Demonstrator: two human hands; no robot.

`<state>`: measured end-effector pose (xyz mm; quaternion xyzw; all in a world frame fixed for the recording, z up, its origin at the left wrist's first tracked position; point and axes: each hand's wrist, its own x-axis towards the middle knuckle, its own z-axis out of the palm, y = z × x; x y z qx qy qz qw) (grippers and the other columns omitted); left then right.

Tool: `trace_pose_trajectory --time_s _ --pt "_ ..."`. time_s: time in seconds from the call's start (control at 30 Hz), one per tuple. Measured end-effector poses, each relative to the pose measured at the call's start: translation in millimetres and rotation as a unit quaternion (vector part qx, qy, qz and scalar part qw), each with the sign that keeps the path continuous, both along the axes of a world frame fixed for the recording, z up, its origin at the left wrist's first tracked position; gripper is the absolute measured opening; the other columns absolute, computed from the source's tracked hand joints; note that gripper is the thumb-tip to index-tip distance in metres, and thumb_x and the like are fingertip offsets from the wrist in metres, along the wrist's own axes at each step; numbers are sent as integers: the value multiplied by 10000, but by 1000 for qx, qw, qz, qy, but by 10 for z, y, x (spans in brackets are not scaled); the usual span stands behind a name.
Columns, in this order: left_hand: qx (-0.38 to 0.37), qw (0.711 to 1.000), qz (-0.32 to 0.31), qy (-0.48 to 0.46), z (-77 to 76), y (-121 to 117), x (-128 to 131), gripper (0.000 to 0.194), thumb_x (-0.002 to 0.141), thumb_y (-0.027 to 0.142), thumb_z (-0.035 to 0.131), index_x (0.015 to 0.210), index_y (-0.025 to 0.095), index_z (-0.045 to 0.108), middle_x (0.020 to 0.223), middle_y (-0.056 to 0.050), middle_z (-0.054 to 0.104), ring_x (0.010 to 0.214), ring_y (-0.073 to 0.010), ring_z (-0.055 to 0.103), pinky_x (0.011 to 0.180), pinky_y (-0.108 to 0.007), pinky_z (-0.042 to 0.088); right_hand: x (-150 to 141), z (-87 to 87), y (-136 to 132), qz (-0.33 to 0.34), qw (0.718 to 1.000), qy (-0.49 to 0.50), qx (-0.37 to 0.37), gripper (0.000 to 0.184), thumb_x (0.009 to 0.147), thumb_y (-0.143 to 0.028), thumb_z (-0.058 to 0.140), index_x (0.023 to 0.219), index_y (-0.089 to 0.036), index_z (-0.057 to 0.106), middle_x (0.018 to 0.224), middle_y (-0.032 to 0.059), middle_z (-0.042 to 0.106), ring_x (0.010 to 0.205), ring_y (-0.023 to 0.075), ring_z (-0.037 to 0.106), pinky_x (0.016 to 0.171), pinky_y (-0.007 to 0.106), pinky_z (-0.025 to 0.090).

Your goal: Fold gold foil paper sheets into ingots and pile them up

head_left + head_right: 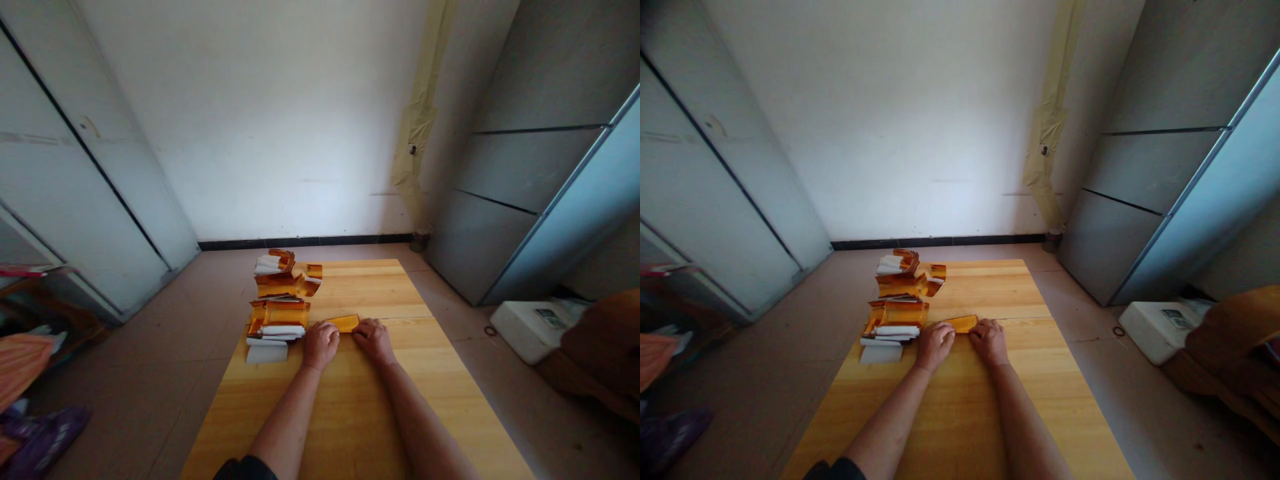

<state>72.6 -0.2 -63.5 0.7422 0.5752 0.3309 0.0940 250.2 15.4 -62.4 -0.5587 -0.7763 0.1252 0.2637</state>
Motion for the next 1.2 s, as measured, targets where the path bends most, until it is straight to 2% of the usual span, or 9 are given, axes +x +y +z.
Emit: trace_pose_trajectory --time_s 0.13,0.37,0.5,0.73,0.97,1.2 --pt "3 1000 16 -2 -51 37 -17 196 812 140 485 768 185 670 866 -45 681 845 -173 596 786 -291 442 44 56 31 14 999 -27 -31 200 849 -294 523 818 -274 720 909 12 667 882 148 557 784 232 362" --pt "12 998 63 2 -123 78 -8 142 775 108 544 683 174 630 845 -47 621 827 -159 566 768 -272 430 -55 92 77 -58 995 -53 -61 213 849 -296 507 947 -292 696 956 6 682 924 162 563 798 248 345" --pt "-3 997 73 5 -105 88 -4 127 771 98 552 683 171 604 831 -38 596 814 -149 550 757 -261 417 -108 103 69 -87 992 -62 -65 211 833 -275 505 924 -272 696 962 10 687 928 164 564 782 253 336" --pt "-40 995 94 15 -16 92 28 142 745 71 554 642 167 536 808 -31 553 796 -144 525 741 -257 402 -126 84 93 -95 991 -71 -56 168 795 -244 538 879 -257 683 909 11 686 889 166 564 737 256 321" --pt "-41 994 98 25 -22 82 29 151 743 31 511 711 173 550 814 -30 539 803 -152 509 737 -261 391 -133 67 93 -105 991 -63 -56 159 778 -229 544 880 -237 666 892 14 672 872 165 553 724 254 308" --pt "-33 996 58 55 -15 39 34 232 752 16 482 734 195 629 898 -35 529 879 -150 493 752 -243 377 -104 14 89 -110 993 -9 -41 197 763 -144 519 913 -210 630 957 22 631 921 147 559 761 238 329"
